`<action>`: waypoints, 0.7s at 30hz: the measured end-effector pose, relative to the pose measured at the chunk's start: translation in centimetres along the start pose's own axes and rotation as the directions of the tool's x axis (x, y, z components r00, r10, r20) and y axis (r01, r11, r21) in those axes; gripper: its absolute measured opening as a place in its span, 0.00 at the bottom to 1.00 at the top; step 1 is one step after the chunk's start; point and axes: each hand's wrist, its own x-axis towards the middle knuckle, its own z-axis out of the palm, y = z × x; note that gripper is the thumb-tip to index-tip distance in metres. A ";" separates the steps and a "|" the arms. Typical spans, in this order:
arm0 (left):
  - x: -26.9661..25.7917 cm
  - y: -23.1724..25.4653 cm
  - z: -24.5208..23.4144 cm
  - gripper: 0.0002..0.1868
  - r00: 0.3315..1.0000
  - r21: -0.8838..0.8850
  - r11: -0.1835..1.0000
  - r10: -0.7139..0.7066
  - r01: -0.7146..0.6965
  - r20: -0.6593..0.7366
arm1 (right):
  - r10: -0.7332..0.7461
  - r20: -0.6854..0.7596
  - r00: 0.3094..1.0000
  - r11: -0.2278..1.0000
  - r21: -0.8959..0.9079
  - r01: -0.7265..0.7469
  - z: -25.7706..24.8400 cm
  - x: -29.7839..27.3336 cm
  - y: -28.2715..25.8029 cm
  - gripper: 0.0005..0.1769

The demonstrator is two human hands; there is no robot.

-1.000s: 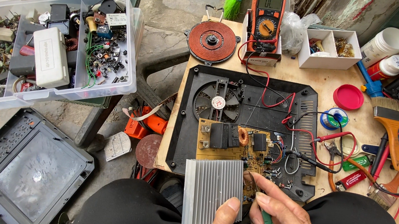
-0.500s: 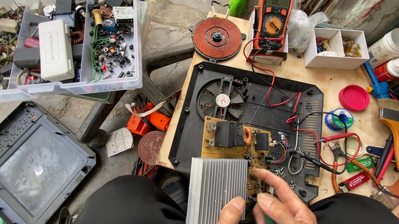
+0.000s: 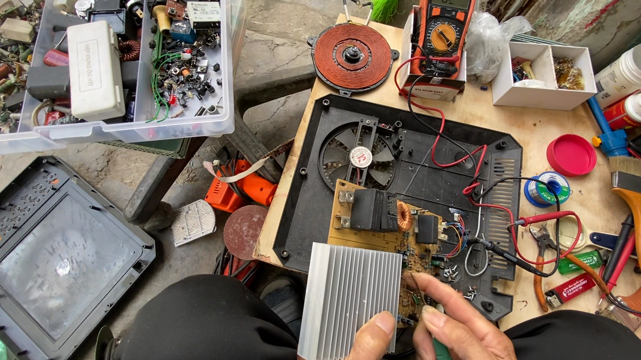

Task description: The person uses pliers to remove a component from a circuit board and then uses a multimeter to test the board. They also handle a heatsink and a small green component during the process.

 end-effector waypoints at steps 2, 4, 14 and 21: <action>0.0 0.6 -0.2 0.27 1.000 0.005 1.000 -0.011 0.011 0.013 | -0.002 0.002 1.000 1.000 0.016 0.002 0.0 -0.1 0.1 0.37; 0.0 1.1 -0.3 0.26 0.999 0.009 1.000 -0.023 0.023 0.027 | -0.004 0.001 1.000 0.999 0.033 0.004 -0.3 -0.1 0.3 0.38; 0.1 6.9 -0.5 0.27 0.984 0.275 0.950 -0.167 0.145 0.057 | -0.014 0.058 0.998 0.975 -0.221 0.026 -2.7 -1.0 -0.8 0.41; 0.1 11.8 -0.4 0.16 0.938 0.474 0.824 -0.346 0.311 -0.013 | 0.207 0.115 0.972 0.936 -0.311 -0.163 -3.7 -2.2 -2.0 0.41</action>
